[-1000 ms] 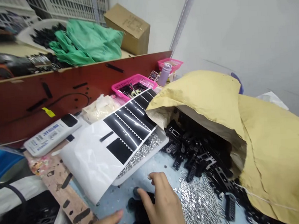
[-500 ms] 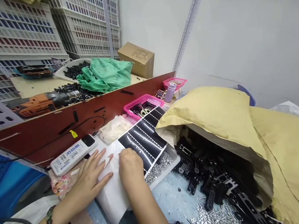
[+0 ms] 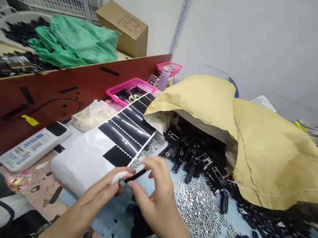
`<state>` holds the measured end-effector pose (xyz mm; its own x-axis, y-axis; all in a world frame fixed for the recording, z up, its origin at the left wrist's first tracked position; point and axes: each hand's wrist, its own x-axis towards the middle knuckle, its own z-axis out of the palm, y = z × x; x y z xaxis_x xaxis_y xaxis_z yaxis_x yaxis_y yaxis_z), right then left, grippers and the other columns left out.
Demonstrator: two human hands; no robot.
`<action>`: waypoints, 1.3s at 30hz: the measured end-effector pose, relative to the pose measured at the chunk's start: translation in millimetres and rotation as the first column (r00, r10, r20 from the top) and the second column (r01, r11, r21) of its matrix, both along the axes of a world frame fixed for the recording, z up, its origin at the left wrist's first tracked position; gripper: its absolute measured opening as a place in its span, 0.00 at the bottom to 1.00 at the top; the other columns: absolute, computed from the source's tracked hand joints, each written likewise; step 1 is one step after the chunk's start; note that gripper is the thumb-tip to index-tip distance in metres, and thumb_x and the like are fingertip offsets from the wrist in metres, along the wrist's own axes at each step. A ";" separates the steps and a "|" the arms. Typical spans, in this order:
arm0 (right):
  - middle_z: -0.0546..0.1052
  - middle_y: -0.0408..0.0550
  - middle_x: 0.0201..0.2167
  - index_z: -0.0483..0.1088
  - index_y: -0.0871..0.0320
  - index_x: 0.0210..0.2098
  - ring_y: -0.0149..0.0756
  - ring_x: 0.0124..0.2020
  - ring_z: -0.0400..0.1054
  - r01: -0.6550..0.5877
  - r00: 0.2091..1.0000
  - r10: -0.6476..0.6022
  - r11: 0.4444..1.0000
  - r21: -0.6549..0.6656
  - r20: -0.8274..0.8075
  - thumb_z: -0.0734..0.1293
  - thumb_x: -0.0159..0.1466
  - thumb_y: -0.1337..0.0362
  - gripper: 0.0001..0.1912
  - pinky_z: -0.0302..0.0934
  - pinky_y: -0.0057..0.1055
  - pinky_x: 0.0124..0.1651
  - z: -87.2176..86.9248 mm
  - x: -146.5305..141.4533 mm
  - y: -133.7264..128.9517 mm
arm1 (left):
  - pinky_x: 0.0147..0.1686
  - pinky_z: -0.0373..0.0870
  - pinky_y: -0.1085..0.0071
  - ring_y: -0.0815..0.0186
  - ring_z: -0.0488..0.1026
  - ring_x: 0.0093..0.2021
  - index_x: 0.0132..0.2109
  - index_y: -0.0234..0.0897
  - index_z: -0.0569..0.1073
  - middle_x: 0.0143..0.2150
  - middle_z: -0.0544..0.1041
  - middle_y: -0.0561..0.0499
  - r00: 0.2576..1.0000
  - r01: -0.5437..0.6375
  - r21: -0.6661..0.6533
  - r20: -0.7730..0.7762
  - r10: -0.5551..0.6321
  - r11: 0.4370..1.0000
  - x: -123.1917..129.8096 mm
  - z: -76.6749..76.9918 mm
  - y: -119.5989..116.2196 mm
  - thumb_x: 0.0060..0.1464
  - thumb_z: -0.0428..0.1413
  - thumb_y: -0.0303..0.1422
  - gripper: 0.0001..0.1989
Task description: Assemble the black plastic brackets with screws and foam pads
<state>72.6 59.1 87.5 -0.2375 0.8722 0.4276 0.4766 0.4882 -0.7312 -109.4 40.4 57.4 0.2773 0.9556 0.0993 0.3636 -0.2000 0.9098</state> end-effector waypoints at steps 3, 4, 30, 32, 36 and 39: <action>0.72 0.45 0.32 0.71 0.55 0.36 0.33 0.34 0.67 -0.054 0.998 0.050 0.984 -0.171 -0.031 0.62 0.67 0.68 0.06 0.62 0.29 0.36 -5.7 23.4 -10.8 | 0.46 0.77 0.70 0.59 0.68 0.59 0.68 0.57 0.49 0.68 0.57 0.57 0.995 0.066 0.010 -0.072 -0.065 0.998 13.9 -1.2 -17.5 0.68 0.42 0.38 0.24; 0.72 0.44 0.30 0.71 0.55 0.34 0.33 0.32 0.67 -0.011 0.998 -0.006 0.972 -0.233 -0.070 0.62 0.66 0.67 0.07 0.61 0.28 0.35 -11.6 29.2 -14.6 | 0.45 0.78 0.71 0.59 0.68 0.59 0.69 0.56 0.45 0.69 0.54 0.56 0.992 0.055 0.038 -0.115 -0.050 0.998 16.9 -4.1 -24.6 0.68 0.44 0.38 0.27; 0.72 0.45 0.29 0.66 0.56 0.35 0.39 0.30 0.70 0.357 0.884 -0.225 0.890 -0.282 0.411 0.63 0.62 0.67 0.01 0.63 0.30 0.30 -83.7 16.5 -28.6 | 0.48 0.68 0.60 0.56 0.70 0.52 0.58 0.36 0.68 0.55 0.73 0.47 0.759 0.259 0.478 -0.638 0.130 0.839 29.6 -63.5 -40.1 0.61 0.48 0.28 0.19; 0.72 0.49 0.35 0.66 0.56 0.43 0.42 0.33 0.71 0.385 0.843 -0.256 0.901 -0.199 0.473 0.64 0.63 0.62 0.09 0.65 0.33 0.30 -78.6 24.0 -30.9 | 0.48 0.68 0.59 0.55 0.70 0.53 0.58 0.37 0.68 0.55 0.73 0.46 0.766 0.244 0.454 -0.632 0.117 0.857 31.6 -61.3 -38.3 0.60 0.47 0.27 0.19; 0.68 0.53 0.46 0.61 0.53 0.53 0.43 0.44 0.69 0.359 0.881 -0.303 0.928 -0.098 0.363 0.60 0.67 0.60 0.16 0.68 0.36 0.42 -68.1 67.4 -64.3 | 0.52 0.69 0.58 0.53 0.63 0.61 0.60 0.37 0.65 0.64 0.64 0.45 0.800 0.239 0.403 -0.597 0.056 0.883 34.2 -55.9 -34.6 0.61 0.49 0.31 0.20; 0.68 0.53 0.47 0.63 0.53 0.50 0.44 0.49 0.66 0.277 0.893 -0.224 0.957 -0.086 0.389 0.58 0.67 0.64 0.13 0.67 0.38 0.47 -71.9 101.3 -104.6 | 0.56 0.67 0.53 0.50 0.57 0.65 0.67 0.34 0.54 0.68 0.56 0.41 0.810 0.274 0.332 -0.586 -0.030 0.903 37.7 -55.5 -34.5 0.59 0.53 0.39 0.32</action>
